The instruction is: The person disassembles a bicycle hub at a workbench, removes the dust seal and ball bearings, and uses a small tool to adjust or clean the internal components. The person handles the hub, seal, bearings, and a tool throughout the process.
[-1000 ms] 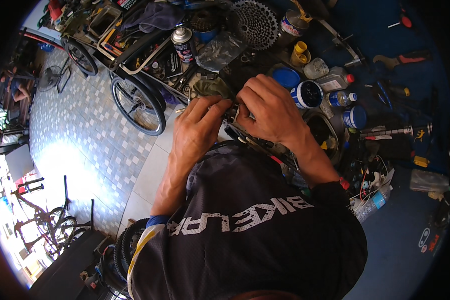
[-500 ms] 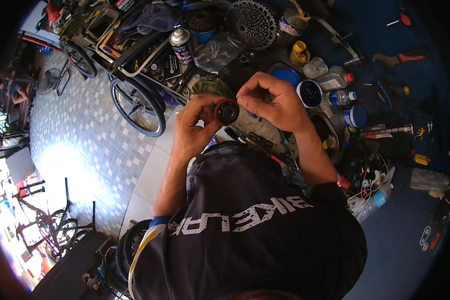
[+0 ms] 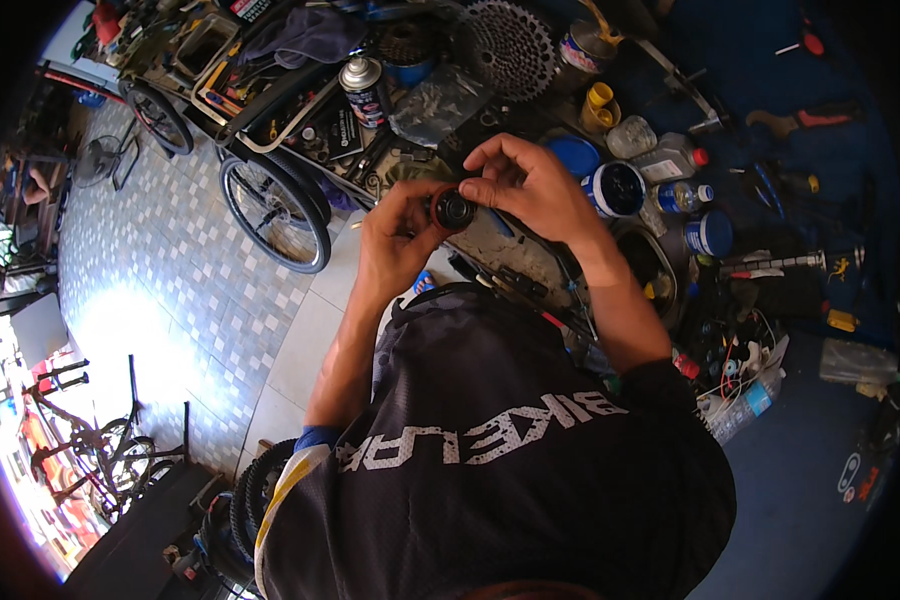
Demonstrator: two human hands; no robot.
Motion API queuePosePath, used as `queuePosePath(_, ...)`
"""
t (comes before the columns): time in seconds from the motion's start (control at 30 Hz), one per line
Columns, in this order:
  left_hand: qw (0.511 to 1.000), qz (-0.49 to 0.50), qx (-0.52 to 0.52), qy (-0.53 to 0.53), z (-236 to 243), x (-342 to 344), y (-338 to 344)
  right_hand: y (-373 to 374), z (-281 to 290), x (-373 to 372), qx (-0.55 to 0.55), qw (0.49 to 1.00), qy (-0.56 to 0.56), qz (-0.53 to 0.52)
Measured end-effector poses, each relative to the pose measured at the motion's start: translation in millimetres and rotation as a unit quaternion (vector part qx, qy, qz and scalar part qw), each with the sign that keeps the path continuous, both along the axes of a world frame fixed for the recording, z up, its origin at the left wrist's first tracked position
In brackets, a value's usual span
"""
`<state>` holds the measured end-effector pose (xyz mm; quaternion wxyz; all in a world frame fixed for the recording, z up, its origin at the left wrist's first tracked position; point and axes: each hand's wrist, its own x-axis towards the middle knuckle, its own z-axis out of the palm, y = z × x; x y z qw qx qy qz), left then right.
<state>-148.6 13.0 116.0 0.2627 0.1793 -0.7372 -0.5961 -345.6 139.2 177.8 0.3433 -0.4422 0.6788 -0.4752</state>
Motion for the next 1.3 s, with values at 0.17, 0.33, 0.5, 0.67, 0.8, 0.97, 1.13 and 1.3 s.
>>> queuePosePath(0.17, 0.974, -0.061, 0.181, 0.122, -9, -17, -1, -4, -15, -27, 0.005, 0.989, -0.144, -0.022)
queuePosePath(0.33, 0.951, -0.02, 0.296, 0.092, -43, -10, -15, 2, -96, -67, 0.025, 0.984, 0.141, -0.11)
queuePosePath(0.5, 0.928, 0.003, 0.356, 0.108, -43, -3, -5, 16, -153, -58, 0.145, 0.945, 0.288, -0.061)
queuePosePath(0.67, 0.93, -0.038, 0.339, 0.135, -44, 5, -5, 16, -171, -52, 0.178, 0.919, 0.349, -0.052)
queuePosePath(0.8, 0.932, -0.047, 0.328, 0.145, -32, 6, -5, 13, -172, -56, 0.192, 0.912, 0.36, -0.041)
queuePosePath(0.97, 0.949, -0.036, 0.285, 0.13, -18, 6, -4, 12, -169, -58, 0.193, 0.909, 0.369, -0.03)
queuePosePath(1.13, 0.954, -0.034, 0.264, 0.135, -13, 4, -1, 11, -166, -60, 0.194, 0.931, 0.309, -0.037)
queuePosePath(1.3, 0.966, -0.024, 0.234, 0.106, -7, 6, 0, 19, -160, -66, 0.119, 0.96, 0.229, -0.104)
